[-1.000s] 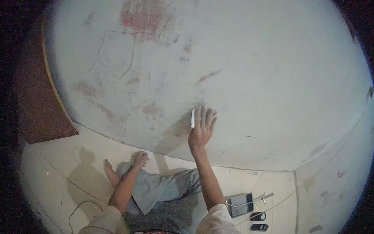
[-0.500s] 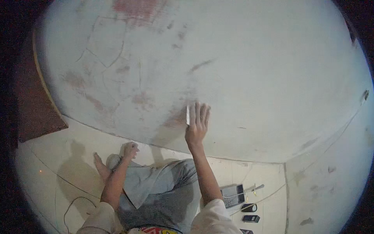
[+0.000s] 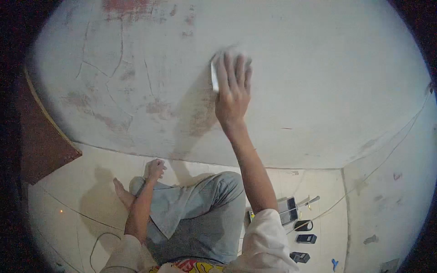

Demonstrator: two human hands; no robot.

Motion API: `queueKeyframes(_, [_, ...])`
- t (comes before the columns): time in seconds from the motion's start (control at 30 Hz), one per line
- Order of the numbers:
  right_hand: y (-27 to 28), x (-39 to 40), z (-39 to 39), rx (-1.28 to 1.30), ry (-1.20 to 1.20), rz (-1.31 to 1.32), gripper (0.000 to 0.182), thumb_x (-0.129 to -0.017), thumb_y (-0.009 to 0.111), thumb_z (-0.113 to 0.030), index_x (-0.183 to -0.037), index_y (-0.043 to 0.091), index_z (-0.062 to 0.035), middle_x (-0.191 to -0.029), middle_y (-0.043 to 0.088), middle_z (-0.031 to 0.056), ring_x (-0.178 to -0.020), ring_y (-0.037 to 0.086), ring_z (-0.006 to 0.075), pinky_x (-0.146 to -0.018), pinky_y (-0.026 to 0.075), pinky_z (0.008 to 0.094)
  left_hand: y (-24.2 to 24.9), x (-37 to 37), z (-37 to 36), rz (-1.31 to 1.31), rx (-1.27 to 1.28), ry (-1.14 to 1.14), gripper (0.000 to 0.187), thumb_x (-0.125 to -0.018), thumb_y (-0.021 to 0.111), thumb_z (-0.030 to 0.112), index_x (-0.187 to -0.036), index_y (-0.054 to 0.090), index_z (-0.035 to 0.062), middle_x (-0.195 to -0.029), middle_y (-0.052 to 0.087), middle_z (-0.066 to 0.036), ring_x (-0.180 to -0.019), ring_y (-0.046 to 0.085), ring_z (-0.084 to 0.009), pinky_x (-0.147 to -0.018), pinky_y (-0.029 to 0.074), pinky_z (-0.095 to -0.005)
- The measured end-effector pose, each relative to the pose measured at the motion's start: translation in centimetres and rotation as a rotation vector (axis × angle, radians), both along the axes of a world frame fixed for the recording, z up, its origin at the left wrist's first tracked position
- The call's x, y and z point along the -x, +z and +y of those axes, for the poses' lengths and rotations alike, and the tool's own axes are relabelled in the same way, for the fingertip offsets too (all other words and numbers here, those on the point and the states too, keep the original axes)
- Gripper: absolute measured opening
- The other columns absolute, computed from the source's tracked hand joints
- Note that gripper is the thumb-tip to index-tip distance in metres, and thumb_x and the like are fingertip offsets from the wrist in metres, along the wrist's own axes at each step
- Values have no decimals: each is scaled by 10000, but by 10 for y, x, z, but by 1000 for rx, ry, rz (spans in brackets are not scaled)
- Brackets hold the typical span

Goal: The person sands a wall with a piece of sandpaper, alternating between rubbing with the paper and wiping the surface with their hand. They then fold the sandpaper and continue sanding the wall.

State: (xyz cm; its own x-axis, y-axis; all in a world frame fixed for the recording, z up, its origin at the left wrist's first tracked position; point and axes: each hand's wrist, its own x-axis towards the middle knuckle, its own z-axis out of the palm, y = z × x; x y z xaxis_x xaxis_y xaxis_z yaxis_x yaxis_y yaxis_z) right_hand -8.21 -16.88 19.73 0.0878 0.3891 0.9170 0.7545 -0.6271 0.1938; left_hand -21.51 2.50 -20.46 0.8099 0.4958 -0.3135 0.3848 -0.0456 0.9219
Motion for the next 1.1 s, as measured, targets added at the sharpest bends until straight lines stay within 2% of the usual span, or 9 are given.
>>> queueKeyframes(0.07, [-62,-1,-17,133,-113,74,455,-892,468,-56,-1345,488,-25,-1445,428,120,-1380,304,375,-1116,228,580,-8,-1,4,3,68,-1,229,-889,550,248,-964,616,42,-709,669,-93,-472,557,-150,-380,458,-319])
queueKeyframes(0.17, [-170,47,-38,373,-99,448,672,-722,539,16,-1380,456,-88,-1474,400,76,-1379,328,341,-1114,135,638,-7,1,7,-23,58,-36,235,-888,553,254,-1002,608,56,-703,658,-77,-470,535,-135,-368,442,-309])
queueKeyframes(0.3, [-238,84,-37,439,194,657,657,-740,529,19,-1380,458,-111,-1389,501,88,-1240,491,336,-1068,340,515,22,3,-1,32,56,-214,260,-921,531,235,-1115,610,81,-814,668,-76,-540,569,-139,-406,470,-278])
queueKeyframes(0.4, [-248,82,-17,366,253,1248,425,-878,536,-70,-1302,533,-76,-1217,620,98,-1039,611,268,-910,479,380,23,2,-8,-78,109,-315,332,-942,508,323,-1142,601,75,-912,661,-88,-598,585,-148,-420,479,-296])
queueKeyframes(0.47, [-275,71,-10,-202,460,1656,310,-974,527,-248,-1159,608,-12,-983,661,58,-864,612,160,-779,494,314,-44,-20,3,-86,278,-193,456,-915,535,380,-1210,553,32,-990,635,-105,-783,615,-159,-548,478,-289])
queueKeyframes(0.53, [-312,66,-7,-442,670,1716,371,-977,538,-326,-1038,633,27,-850,624,6,-791,563,102,-731,483,298,73,3,-11,2,496,-178,556,-920,534,463,-1218,547,-6,-1000,634,-108,-777,617,-160,-596,476,-280])
queueKeyframes(0.8, [-304,75,-10,-579,614,1813,333,-956,561,-285,-1005,636,36,-788,655,78,-715,586,122,-685,477,286,104,9,-20,-139,150,-455,418,-928,599,326,-1188,586,0,-878,680,-50,-689,605,-100,-580,488,-232])
queueKeyframes(1.03, [-305,69,-11,-256,279,1683,316,-909,595,-255,-890,629,59,-700,619,216,-629,618,279,-610,458,390,91,-2,-20,-159,131,-341,324,-882,675,168,-1126,559,-10,-819,679,-102,-610,589,-101,-547,493,-245])
queueKeyframes(1.1, [-311,69,-10,-206,277,1566,320,-920,591,-259,-909,632,59,-647,602,176,-563,599,229,-540,453,357,88,-1,-21,-138,108,-333,338,-873,686,164,-1127,551,-13,-806,678,-105,-602,588,-102,-536,490,-248])
